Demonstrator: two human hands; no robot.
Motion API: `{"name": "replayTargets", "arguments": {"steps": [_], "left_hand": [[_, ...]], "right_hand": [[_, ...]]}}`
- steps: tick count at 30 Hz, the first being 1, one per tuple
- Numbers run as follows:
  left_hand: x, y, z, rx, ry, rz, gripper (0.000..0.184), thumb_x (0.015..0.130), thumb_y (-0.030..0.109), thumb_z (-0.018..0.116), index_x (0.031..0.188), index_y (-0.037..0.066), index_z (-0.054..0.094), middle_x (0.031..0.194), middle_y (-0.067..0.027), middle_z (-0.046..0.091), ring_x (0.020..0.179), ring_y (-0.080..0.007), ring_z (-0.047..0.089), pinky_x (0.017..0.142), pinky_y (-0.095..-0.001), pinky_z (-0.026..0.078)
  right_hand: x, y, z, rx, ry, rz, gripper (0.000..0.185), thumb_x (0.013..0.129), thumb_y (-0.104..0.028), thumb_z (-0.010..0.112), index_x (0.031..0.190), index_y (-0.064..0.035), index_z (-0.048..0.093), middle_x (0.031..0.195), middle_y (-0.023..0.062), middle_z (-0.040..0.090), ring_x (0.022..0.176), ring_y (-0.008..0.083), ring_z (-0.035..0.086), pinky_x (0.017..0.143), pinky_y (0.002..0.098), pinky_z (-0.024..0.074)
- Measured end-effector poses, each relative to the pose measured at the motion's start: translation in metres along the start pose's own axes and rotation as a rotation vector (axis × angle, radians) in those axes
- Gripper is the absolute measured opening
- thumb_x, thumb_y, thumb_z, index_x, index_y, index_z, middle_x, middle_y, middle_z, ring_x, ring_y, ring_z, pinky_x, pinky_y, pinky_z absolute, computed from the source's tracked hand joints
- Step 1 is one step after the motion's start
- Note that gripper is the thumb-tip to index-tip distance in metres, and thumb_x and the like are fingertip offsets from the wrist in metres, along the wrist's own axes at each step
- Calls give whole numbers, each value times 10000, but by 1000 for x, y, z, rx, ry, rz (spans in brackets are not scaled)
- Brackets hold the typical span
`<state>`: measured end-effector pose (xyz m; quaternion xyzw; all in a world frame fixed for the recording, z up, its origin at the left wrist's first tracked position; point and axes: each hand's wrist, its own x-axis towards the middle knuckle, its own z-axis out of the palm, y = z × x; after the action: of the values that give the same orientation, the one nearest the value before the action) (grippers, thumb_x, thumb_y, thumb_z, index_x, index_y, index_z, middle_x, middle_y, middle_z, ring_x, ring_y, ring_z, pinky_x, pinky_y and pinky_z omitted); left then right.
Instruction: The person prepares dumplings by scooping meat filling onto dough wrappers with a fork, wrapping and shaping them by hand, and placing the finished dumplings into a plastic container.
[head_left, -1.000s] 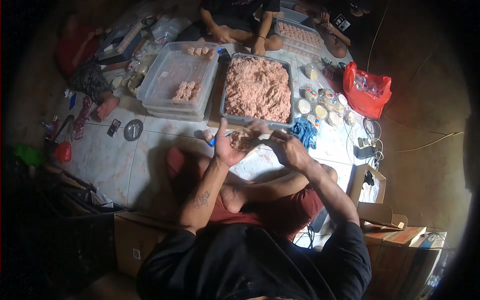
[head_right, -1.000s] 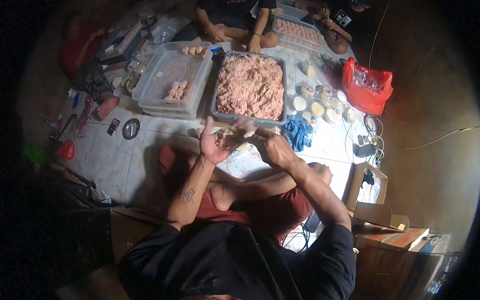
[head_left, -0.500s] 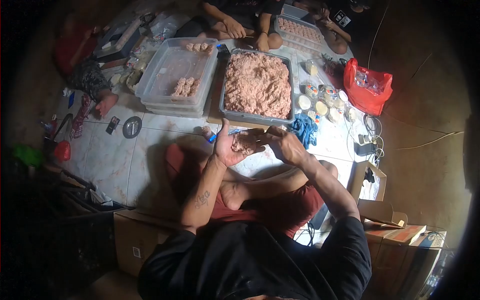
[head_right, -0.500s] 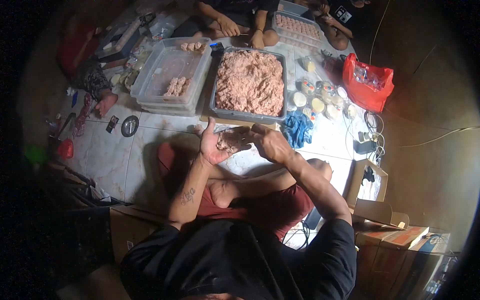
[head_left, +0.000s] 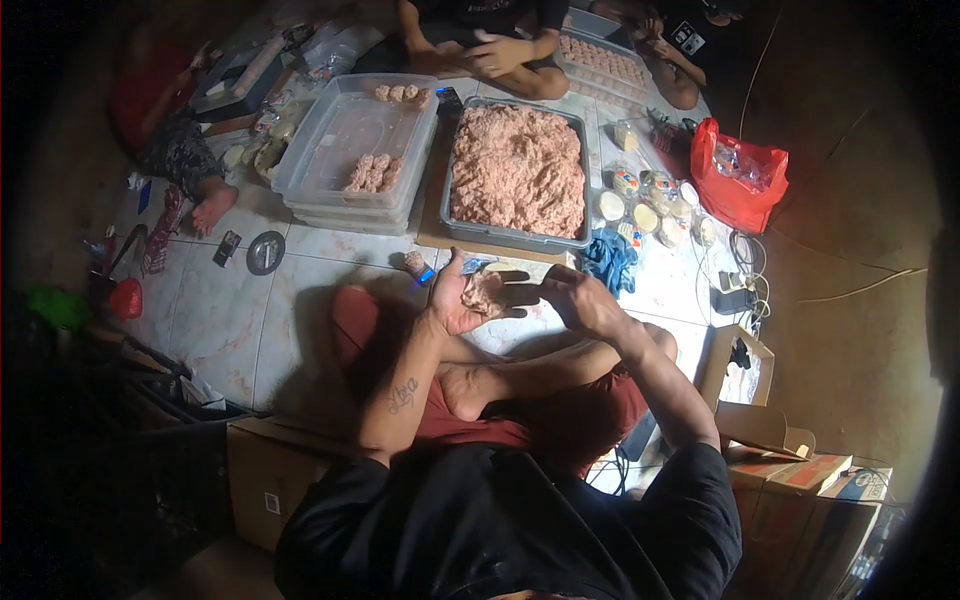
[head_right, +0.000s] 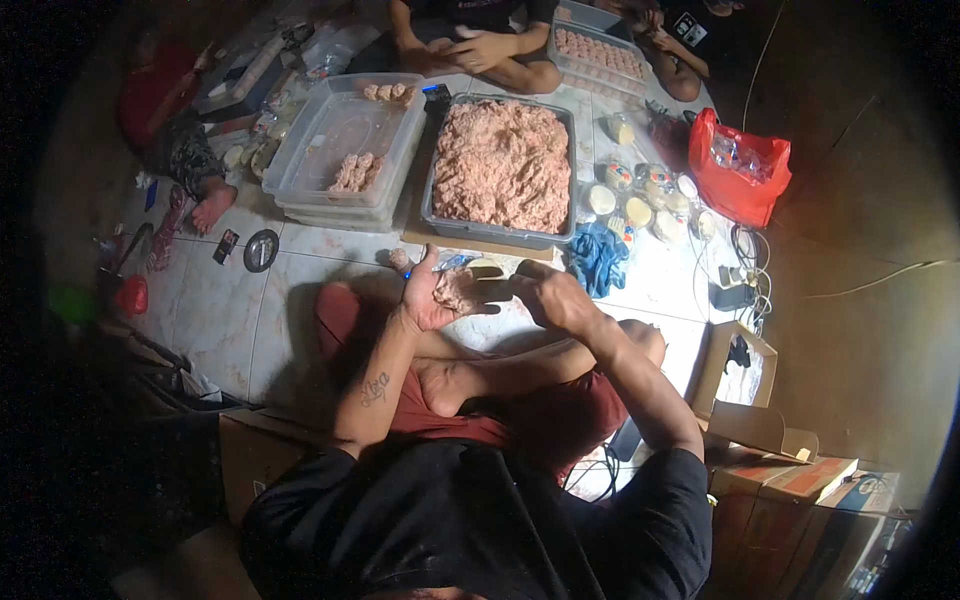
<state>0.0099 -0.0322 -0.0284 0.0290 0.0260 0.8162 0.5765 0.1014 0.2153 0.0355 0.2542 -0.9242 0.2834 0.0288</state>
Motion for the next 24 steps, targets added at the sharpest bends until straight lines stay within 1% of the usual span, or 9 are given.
{"name": "replayTargets", "arguments": {"steps": [3, 5, 7, 10, 15, 19, 21, 23, 24], "left_hand": [[7, 4, -11, 56, 29, 94, 1115, 876, 844, 183, 1459, -89, 364, 1455, -325, 428, 1356, -456, 421, 1110, -626, 339], [4, -4, -15, -56, 121, 330, 1087, 875, 848, 201, 1448, -51, 411, 1433, -290, 469, 1322, -430, 462, 1109, -598, 357], [11, -13, -14, -19, 37, 344, 1075, 873, 850, 210, 1426, -41, 446, 1421, -253, 496, 1300, -420, 482, 1108, -580, 369], [21, -14, -12, 49, 315, 552, 1072, 865, 856, 221, 1371, -44, 504, 1382, -235, 536, 1280, -435, 489, 1091, -595, 387], [17, -11, -7, 107, 323, 486, 1006, 869, 851, 229, 1317, 6, 541, 1312, -264, 567, 1203, -437, 556, 1034, -613, 438], [3, -5, -9, -69, 309, 402, 1003, 880, 839, 223, 1361, -5, 471, 1327, -303, 545, 1227, -455, 545, 1067, -631, 398], [2, -7, 1, 19, 393, 353, 1018, 892, 828, 192, 1347, -42, 463, 1370, -314, 514, 1255, -457, 528, 1082, -617, 390], [4, -2, -1, 18, 351, 198, 1042, 905, 813, 154, 1341, -85, 454, 1369, -311, 523, 1275, -448, 518, 1094, -593, 389], [0, -2, 1, 35, 325, 175, 1058, 912, 805, 150, 1314, -116, 480, 1328, -306, 560, 1273, -443, 523, 1093, -573, 399]], "right_hand": [[-9, 8, 15, -98, 66, 143, 322, 908, -33, 486, 1163, -36, 682, 1034, 243, 632, 960, 431, 630, 825, 448, 526], [6, -33, 13, -41, 96, 261, 299, 889, 0, 467, 1100, -10, 679, 1021, 263, 629, 967, 456, 622, 831, 465, 508], [10, -48, 34, 215, 304, 430, 216, 874, 15, 484, 1002, 14, 658, 979, 267, 623, 908, 445, 628, 772, 471, 496], [17, -74, 45, 322, 306, 417, 80, 845, 40, 518, 881, 52, 589, 827, 274, 585, 792, 424, 595, 685, 451, 460], [17, -81, 61, 266, 402, 392, 55, 851, 29, 535, 857, 46, 586, 792, 268, 586, 739, 418, 590, 657, 452, 459], [19, -78, 34, 331, 259, 421, 92, 874, 0, 566, 933, 36, 627, 816, 251, 609, 726, 410, 594, 666, 451, 475], [15, -69, 38, 264, 344, 328, 132, 873, 5, 568, 977, 28, 645, 822, 241, 618, 754, 400, 611, 671, 452, 481], [9, -53, 38, 318, 205, 164, 124, 874, 1, 577, 976, 23, 643, 818, 230, 608, 781, 402, 603, 683, 450, 477], [11, -50, 27, 146, 135, 78, 116, 876, -13, 584, 973, 15, 641, 836, 221, 614, 816, 405, 599, 694, 450, 478]]}}
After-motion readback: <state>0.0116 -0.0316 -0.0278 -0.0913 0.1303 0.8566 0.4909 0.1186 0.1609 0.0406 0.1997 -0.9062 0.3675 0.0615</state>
